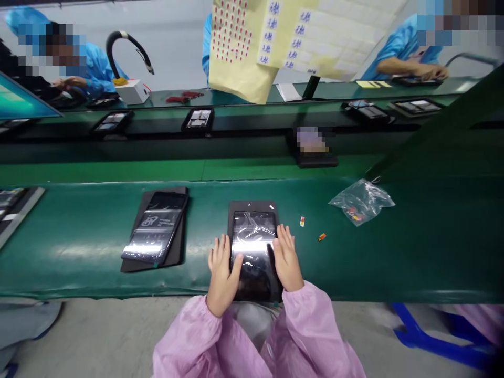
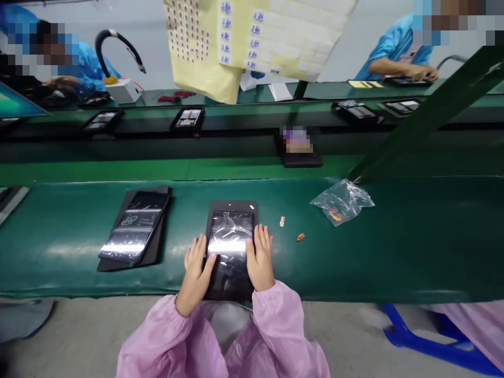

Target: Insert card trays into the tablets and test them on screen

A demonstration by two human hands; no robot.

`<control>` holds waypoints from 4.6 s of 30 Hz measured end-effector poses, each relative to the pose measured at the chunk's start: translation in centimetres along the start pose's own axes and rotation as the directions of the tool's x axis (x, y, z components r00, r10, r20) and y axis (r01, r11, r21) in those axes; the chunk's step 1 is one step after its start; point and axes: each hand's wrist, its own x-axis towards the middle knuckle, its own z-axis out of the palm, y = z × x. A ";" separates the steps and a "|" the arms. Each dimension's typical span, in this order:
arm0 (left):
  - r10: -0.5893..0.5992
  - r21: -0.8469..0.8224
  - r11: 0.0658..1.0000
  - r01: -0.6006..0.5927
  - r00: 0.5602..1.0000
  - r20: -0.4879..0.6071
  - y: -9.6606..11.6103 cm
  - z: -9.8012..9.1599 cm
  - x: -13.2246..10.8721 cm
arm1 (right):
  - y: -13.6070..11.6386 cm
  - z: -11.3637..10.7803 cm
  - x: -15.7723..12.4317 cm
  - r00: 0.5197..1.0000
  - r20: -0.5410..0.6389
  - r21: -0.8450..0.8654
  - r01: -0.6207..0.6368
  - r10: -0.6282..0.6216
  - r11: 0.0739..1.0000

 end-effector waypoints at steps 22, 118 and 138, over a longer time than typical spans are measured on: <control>0.222 -0.889 0.343 -0.304 0.946 -0.238 6.1 -3.5 4.4 | -6.1 -1.9 1.1 0.859 -0.188 0.479 0.504 -0.476 0.719; 0.402 -0.790 0.398 -0.466 0.863 -0.307 10.1 -7.5 11.4 | -12.9 -7.5 3.5 0.726 -0.559 0.293 0.626 -0.401 0.723; 0.253 -0.691 0.495 -0.526 0.849 -0.465 10.5 -6.1 13.8 | -7.0 -1.5 2.8 0.909 -0.404 0.706 0.382 -0.103 0.596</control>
